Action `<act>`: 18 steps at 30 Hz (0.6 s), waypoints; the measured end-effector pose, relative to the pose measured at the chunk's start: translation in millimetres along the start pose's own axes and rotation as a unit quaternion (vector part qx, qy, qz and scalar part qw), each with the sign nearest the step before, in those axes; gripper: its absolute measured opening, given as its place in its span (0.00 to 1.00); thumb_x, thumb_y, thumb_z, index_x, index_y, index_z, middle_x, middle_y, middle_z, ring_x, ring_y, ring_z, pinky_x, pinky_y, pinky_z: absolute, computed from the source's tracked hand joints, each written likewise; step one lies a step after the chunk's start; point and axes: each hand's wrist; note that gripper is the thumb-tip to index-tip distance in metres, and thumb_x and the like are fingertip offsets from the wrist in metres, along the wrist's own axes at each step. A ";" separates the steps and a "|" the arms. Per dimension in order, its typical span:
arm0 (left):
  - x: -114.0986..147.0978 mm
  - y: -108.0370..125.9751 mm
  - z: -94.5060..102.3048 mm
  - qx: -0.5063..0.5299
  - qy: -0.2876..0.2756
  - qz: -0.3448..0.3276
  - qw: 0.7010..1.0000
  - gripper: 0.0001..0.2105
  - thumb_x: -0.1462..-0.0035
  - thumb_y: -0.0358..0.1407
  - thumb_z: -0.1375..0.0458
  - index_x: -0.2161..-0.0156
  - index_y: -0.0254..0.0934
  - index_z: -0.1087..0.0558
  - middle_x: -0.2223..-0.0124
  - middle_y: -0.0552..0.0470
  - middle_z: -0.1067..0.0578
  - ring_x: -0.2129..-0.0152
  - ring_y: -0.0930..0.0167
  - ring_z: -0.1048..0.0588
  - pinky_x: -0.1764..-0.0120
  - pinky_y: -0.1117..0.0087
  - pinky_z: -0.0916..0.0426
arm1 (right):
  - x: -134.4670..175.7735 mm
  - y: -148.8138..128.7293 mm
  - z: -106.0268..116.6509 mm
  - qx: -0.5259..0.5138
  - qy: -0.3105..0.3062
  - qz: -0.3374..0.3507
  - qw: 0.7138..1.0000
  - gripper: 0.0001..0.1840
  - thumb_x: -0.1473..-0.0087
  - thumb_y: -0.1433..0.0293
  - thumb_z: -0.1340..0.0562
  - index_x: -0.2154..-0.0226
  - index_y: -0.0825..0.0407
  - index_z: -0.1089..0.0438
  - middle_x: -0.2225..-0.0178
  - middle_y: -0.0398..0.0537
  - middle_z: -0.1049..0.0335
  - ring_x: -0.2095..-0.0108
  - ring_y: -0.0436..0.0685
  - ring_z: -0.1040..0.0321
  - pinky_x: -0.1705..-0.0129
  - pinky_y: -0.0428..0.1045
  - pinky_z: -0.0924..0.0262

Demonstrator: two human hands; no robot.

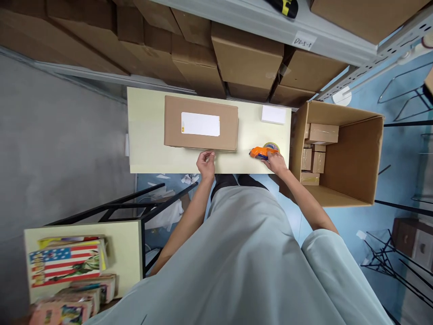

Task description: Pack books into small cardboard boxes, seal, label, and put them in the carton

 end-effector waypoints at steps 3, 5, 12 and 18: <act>-0.2 -3.3 -16.6 0.000 0.051 -0.007 0.999 0.04 0.38 0.37 0.38 0.61 0.39 0.27 0.59 0.49 0.22 0.57 0.68 0.21 0.46 0.65 0.26 | -6.1 -2.9 1.8 -0.008 0.016 -0.012 1.000 0.29 0.25 0.52 0.47 0.42 0.62 0.34 0.50 0.72 0.21 0.46 0.77 0.26 0.41 0.64 0.34; 0.5 -7.4 -25.6 0.009 0.080 -0.007 0.997 0.04 0.38 0.36 0.40 0.61 0.38 0.27 0.60 0.48 0.23 0.56 0.67 0.21 0.46 0.64 0.26 | -7.1 -5.2 4.1 -0.014 0.022 -0.020 0.999 0.29 0.25 0.53 0.47 0.41 0.62 0.35 0.50 0.72 0.21 0.47 0.77 0.26 0.41 0.63 0.35; -1.7 -14.4 -38.0 0.031 0.105 0.014 0.994 0.07 0.39 0.37 0.42 0.57 0.38 0.29 0.58 0.49 0.25 0.59 0.70 0.21 0.49 0.65 0.25 | -3.0 -14.9 10.2 -0.020 0.020 -0.032 0.999 0.25 0.25 0.55 0.45 0.43 0.61 0.34 0.51 0.71 0.20 0.49 0.73 0.24 0.39 0.61 0.37; 13.0 1.5 -34.6 0.052 0.113 0.127 0.984 0.13 0.33 0.37 0.41 0.45 0.42 0.30 0.46 0.44 0.26 0.61 0.74 0.20 0.50 0.65 0.21 | -1.8 -21.3 6.5 -0.045 0.026 -0.034 0.998 0.27 0.26 0.56 0.44 0.40 0.63 0.37 0.47 0.73 0.22 0.45 0.73 0.25 0.38 0.60 0.37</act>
Point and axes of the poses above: each hand's wrist, its own x-axis away from the middle knuckle, its own z-axis out of the back of the hand, y = z × x
